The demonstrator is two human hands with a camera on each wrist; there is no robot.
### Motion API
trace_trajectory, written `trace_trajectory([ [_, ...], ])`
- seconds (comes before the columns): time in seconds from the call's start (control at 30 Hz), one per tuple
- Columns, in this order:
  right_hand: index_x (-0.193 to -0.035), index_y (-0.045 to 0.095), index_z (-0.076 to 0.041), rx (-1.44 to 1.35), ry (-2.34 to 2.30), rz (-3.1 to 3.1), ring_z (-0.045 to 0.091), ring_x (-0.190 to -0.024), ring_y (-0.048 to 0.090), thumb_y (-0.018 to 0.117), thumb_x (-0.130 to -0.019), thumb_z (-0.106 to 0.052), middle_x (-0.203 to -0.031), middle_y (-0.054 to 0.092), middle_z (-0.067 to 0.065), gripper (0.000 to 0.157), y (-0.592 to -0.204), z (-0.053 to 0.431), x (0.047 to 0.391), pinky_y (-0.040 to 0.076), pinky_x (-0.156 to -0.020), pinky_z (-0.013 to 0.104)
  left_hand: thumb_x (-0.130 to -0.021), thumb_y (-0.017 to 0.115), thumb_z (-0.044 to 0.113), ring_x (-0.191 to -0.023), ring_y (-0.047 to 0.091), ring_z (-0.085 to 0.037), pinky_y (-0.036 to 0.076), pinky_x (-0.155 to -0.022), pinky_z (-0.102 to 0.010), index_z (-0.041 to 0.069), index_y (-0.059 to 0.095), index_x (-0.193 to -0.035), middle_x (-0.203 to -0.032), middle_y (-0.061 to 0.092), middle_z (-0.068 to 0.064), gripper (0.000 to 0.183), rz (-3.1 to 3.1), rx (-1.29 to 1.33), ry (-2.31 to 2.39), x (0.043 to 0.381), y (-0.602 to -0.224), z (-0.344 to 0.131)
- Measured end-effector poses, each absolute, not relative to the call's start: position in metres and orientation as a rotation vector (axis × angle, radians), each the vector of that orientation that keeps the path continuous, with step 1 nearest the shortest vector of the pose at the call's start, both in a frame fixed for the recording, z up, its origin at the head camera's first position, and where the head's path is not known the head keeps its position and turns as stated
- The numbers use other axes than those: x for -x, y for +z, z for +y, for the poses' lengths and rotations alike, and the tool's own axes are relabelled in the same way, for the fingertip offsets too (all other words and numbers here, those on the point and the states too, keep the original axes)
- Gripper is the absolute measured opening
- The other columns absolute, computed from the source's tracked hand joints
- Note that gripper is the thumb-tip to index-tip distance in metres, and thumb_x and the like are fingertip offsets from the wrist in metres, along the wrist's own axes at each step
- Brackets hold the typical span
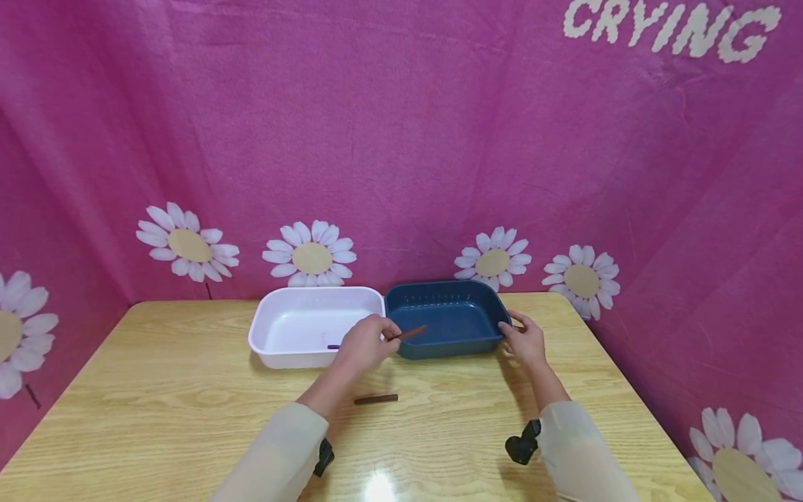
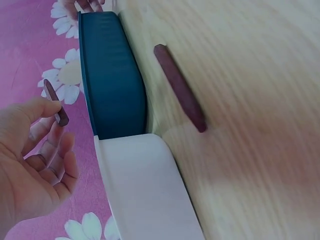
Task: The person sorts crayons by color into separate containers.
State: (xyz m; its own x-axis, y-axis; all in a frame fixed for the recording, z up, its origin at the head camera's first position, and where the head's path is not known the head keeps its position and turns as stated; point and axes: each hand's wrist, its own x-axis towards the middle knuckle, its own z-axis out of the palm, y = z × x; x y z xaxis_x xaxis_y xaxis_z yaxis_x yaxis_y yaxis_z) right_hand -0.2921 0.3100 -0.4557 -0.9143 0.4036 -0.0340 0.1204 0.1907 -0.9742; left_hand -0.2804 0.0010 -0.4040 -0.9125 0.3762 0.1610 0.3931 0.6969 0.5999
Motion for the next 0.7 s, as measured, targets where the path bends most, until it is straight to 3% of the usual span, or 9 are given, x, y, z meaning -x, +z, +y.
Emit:
trace_trajectory([
  [0.43, -0.134, 0.045, 0.001, 0.528, 1.805, -2.237, 0.004, -0.054, 0.054, 0.058, -0.091, -0.012, -0.079, 0.062, -0.002, 0.047, -0.454, 0.309, 0.292, 0.045, -0.05, 0.02, -0.084, 0.067, 0.019, -0.077, 0.058, -0.014, 0.047, -0.068, -0.03, 0.012, 0.071, -0.094, -0.084, 0.067, 0.0, 0.013, -2.957, 0.534, -0.998, 0.3, -0.397, 0.018],
  [0.7, -0.135, 0.045, 0.001, 0.528, 1.802, -2.242, 0.004, -0.054, 0.053, 0.057, -0.091, -0.012, -0.1, 0.063, 0.019, 0.047, -0.454, 0.308, 0.291, 0.045, -0.051, 0.021, -0.085, 0.066, 0.02, -0.081, 0.059, -0.015, 0.048, -0.07, -0.03, 0.012, 0.07, -0.098, -0.089, 0.067, -0.001, 0.016, -2.996, 0.452, -1.013, 0.308, -0.398, 0.021],
])
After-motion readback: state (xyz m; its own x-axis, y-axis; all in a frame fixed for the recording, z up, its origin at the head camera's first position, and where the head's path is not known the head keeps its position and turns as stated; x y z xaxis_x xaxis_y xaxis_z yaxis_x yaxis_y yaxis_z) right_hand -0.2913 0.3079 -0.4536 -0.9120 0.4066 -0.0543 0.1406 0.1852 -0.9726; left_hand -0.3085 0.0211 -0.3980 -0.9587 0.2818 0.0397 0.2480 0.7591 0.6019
